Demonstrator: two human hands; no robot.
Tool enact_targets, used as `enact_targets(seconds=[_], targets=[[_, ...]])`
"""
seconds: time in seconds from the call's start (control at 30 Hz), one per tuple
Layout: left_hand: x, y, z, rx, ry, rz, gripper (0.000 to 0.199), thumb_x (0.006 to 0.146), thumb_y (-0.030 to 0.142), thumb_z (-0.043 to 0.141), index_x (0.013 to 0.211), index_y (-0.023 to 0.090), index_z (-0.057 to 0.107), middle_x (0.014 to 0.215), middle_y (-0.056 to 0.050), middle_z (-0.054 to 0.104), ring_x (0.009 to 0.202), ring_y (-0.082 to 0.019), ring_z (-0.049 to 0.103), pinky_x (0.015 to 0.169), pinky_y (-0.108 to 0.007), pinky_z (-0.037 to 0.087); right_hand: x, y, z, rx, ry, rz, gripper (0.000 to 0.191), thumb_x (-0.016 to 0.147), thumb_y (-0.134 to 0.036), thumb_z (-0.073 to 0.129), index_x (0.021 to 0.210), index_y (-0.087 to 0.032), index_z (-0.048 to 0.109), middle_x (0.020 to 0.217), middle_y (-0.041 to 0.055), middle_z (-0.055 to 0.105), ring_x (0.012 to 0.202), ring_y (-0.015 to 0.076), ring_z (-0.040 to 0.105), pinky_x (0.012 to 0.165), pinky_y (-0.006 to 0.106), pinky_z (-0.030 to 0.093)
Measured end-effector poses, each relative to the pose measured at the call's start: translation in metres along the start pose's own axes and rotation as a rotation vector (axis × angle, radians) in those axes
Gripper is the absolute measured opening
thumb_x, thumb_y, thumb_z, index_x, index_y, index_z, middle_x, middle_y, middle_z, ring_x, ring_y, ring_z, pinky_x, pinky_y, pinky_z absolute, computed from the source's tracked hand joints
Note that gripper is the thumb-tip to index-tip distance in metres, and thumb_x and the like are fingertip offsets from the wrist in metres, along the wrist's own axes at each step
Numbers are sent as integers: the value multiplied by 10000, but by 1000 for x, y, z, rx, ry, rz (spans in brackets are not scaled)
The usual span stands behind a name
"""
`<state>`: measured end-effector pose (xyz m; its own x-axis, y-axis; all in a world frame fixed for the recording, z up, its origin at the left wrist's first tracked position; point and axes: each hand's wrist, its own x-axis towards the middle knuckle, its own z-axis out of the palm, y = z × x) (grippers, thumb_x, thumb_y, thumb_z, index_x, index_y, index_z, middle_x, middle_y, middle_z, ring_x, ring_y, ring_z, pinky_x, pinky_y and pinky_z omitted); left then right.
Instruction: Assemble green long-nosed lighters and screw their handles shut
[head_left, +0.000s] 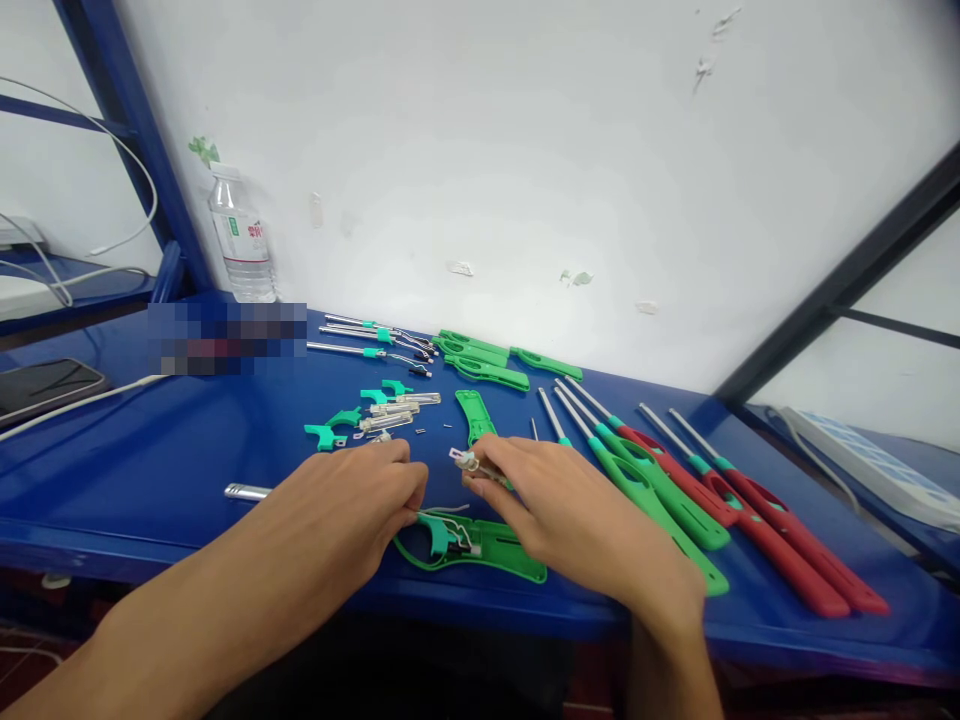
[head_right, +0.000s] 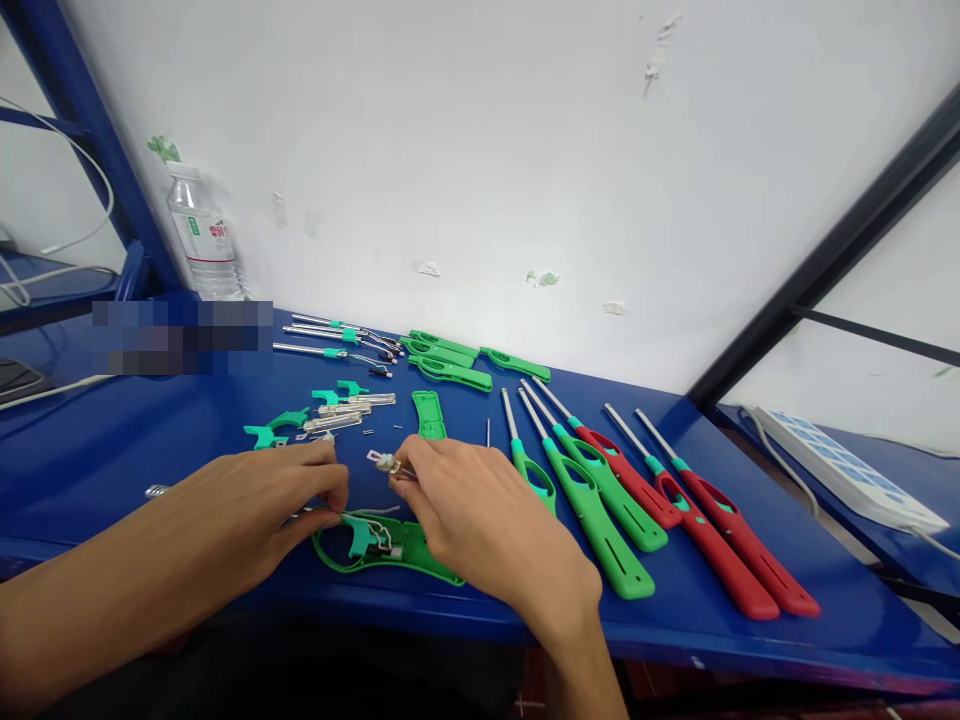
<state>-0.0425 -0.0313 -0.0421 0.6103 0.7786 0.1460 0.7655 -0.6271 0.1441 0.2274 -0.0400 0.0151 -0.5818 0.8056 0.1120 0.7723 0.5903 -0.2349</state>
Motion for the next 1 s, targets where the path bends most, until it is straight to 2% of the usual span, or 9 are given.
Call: enact_targets(seconds=[0.1,0.2,0.33,0.5,0.6,0.7,0.77,0.9,1.0], targets=[[2,2,-2,-11,3,-15,202,1067,143,565,994,289,684,1054,4,703,883,-201,668,715,-361,364,-1,1,-1,17,-3,9,189,1212,-304,526,1057,-242,614,1042,13,767,984,256,742,833,376,465],[4,12,-4,9,68,-3,120,1095,246,601,1090,303,707,1097,-10,728,913,-232,694,737,-379,391,-1,1,-3,43,-12,11,149,1199,-284,564,1117,-237,679,1085,12,782,1030,254,754,887,385,489],[11,31,-6,62,195,35,224,1136,239,534,1196,246,749,1171,-87,766,1006,-300,714,822,-433,461,-2,2,-4,51,-2,6,155,1185,-265,590,1122,-234,729,1106,9,787,1050,257,758,910,395,502],[28,41,-8,-195,102,-21,209,1112,222,586,1149,236,791,1073,-68,805,1020,-311,734,898,-446,513,-3,8,-3,13,77,-18,176,1180,-248,585,1162,-240,760,1098,17,782,1006,253,757,859,388,510],[34,36,-7,-302,56,-57,159,1056,210,672,1101,270,812,1065,-35,833,1035,-303,743,902,-418,504,-5,12,-2,3,122,-36,178,1176,-254,592,1242,-252,758,1171,31,801,1062,266,764,874,388,521],[37,33,-8,-383,32,-55,222,1016,139,682,1089,301,816,997,21,847,961,-258,754,857,-371,479,-5,15,-3,12,137,-48,190,1172,-263,605,1318,-270,727,1271,32,814,1124,274,772,904,385,526],[38,35,-10,-393,27,-52,271,999,100,672,1099,305,819,986,31,849,947,-245,758,847,-358,469,-6,15,-5,33,121,-29,183,1163,-271,631,1331,-283,703,1228,8,830,1090,269,783,873,377,521],[38,35,-5,-283,19,-66,297,1033,93,593,1115,248,833,1036,-44,824,985,-275,751,851,-375,482,-8,16,-10,65,96,38,116,1157,-311,653,1261,-296,702,1080,-33,837,990,259,792,796,367,501],[33,29,7,-232,99,17,389,1054,58,478,1108,233,822,1035,-67,770,965,-262,712,821,-371,473,-10,19,-11,66,123,33,142,1169,-334,634,1267,-287,725,1195,-25,845,1085,258,792,890,384,519]])
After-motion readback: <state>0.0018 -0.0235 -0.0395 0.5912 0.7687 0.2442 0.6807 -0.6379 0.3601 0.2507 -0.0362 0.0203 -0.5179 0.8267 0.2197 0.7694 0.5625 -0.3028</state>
